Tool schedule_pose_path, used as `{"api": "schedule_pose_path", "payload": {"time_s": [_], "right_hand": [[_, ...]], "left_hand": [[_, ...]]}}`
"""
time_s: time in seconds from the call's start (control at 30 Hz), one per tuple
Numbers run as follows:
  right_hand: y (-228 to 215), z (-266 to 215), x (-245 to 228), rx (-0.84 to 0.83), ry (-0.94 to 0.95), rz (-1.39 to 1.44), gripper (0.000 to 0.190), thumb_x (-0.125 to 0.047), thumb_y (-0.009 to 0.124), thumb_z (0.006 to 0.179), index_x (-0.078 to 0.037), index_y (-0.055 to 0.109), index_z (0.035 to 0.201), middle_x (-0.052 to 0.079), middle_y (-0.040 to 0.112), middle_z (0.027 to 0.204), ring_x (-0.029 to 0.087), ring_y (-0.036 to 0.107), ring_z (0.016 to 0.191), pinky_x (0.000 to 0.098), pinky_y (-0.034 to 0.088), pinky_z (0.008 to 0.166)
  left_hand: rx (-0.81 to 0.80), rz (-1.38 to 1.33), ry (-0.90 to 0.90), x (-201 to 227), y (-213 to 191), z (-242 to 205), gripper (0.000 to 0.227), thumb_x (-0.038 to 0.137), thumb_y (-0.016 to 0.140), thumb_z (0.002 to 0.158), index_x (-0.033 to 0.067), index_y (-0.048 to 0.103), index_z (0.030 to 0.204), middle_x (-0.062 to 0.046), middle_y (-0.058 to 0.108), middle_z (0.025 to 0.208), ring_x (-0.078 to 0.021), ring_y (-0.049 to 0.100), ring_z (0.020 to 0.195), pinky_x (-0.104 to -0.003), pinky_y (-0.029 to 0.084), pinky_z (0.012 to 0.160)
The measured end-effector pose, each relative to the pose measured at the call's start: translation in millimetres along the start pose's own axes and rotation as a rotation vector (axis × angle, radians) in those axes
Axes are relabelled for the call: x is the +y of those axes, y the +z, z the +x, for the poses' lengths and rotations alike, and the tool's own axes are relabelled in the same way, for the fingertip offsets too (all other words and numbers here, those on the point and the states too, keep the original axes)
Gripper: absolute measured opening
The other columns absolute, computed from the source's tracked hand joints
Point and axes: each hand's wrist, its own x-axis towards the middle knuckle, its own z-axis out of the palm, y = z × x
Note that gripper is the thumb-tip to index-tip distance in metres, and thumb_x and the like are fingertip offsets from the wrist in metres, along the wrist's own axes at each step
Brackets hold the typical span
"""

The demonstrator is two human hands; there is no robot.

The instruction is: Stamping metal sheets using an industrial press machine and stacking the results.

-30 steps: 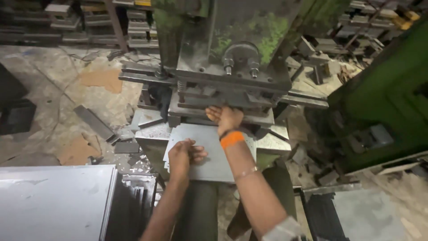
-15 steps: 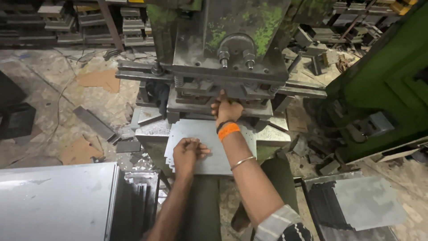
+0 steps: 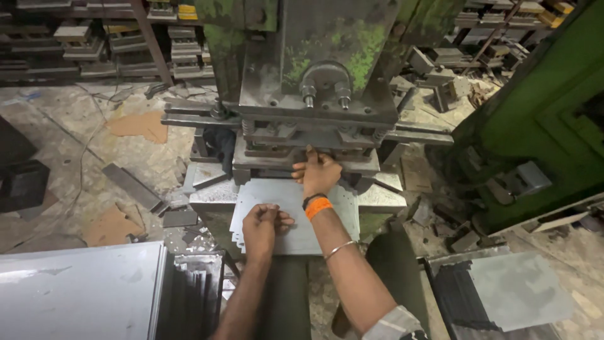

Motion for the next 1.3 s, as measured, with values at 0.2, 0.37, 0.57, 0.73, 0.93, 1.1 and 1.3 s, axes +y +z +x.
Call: {"api": "schedule_pose_path", "payload": {"time_s": [0.2, 0.37, 0.57, 0.73, 0.93, 1.1, 1.3], "right_hand": [[-1.0, 14.1, 12.9, -0.03, 0.034, -0.003, 0.022, -0.02, 0.07, 0.093, 0.002, 0.066, 0.089, 0.023, 0.074, 0.068, 0.03, 0.068, 0.042, 0.0352, 0.055, 0.032], [0.9, 11.3, 14.0, 0.02, -0.031, -0.036, 0.025, -0.021, 0.073, 0.093, 0.001, 0.066, 0.083, 0.021, 0.073, 0.065, 0.028, 0.069, 0.042, 0.0364, 0.055, 0.034], [-0.1, 18.8, 20.2, 0.031, -0.007, -0.071, 0.017, -0.019, 0.068, 0.094, -0.004, 0.068, 0.085, 0.015, 0.073, 0.063, 0.024, 0.067, 0.04, 0.0323, 0.056, 0.034], [0.8, 20.4, 1.4, -0.082, 0.136, 0.249, 0.01, -0.005, 0.056, 0.095, -0.002, 0.065, 0.094, 0.013, 0.071, 0.065, 0.018, 0.054, 0.038, 0.0258, 0.03, 0.032], [-9.7, 38.7, 16.1, -0.109, 0.112, 0.333, 0.017, -0.005, 0.053, 0.092, -0.003, 0.069, 0.086, 0.009, 0.064, 0.063, 0.017, 0.054, 0.042, 0.0268, 0.033, 0.035], [-69.6, -70.4, 22.2, -0.194, 0.03, 0.28, 0.024, -0.006, 0.047, 0.1, -0.006, 0.061, 0.08, 0.006, 0.057, 0.065, 0.015, 0.052, 0.051, 0.0281, 0.039, 0.045], [-125.1, -130.0, 62.8, -0.205, 0.256, 0.16, 0.01, -0.005, 0.07, 0.095, 0.003, 0.076, 0.092, 0.01, 0.064, 0.057, 0.017, 0.051, 0.034, 0.0265, 0.036, 0.029]], "left_hand": [[0.064, 0.038, 0.014, -2.0, 2.0, -1.1, 0.015, 0.013, 0.061, 0.099, -0.0008, 0.068, 0.102, -0.024, 0.076, 0.085, -0.0291, 0.079, 0.073, -0.033, 0.065, 0.063], [0.066, 0.122, 0.023, 0.8, 4.7, -5.2, 0.016, 0.013, 0.059, 0.1, 0.001, 0.07, 0.102, -0.02, 0.077, 0.084, -0.0254, 0.078, 0.072, -0.032, 0.065, 0.063], [-0.002, 0.354, 0.172, 59.9, 6.6, -67.2, 0.015, 0.015, 0.062, 0.097, 0.0068, 0.074, 0.098, -0.014, 0.079, 0.085, -0.0212, 0.078, 0.076, -0.034, 0.06, 0.072], [0.206, 0.687, 0.513, 148.5, -56.0, -130.4, 0.029, 0.027, 0.066, 0.09, 0.0133, 0.069, 0.116, -0.005, 0.076, 0.103, -0.0193, 0.072, 0.085, -0.033, 0.056, 0.074], [0.976, 1.693, 0.431, 138.0, -307.1, -109.1, 0.068, 0.059, 0.055, 0.103, -0.004, 0.07, 0.124, -0.021, 0.074, 0.105, -0.0366, 0.071, 0.091, -0.046, 0.052, 0.083], [0.983, 1.333, -0.021, 160.4, -394.8, -107.4, 0.096, 0.071, 0.065, 0.115, -0.0255, 0.072, 0.109, -0.042, 0.075, 0.09, -0.0527, 0.075, 0.069, -0.054, 0.061, 0.059], [0.586, 0.526, 0.3, 175.9, -435.0, -39.2, 0.053, 0.049, 0.041, 0.131, -0.0026, 0.052, 0.128, -0.02, 0.054, 0.096, -0.0376, 0.053, 0.07, -0.055, 0.047, 0.059]]}}
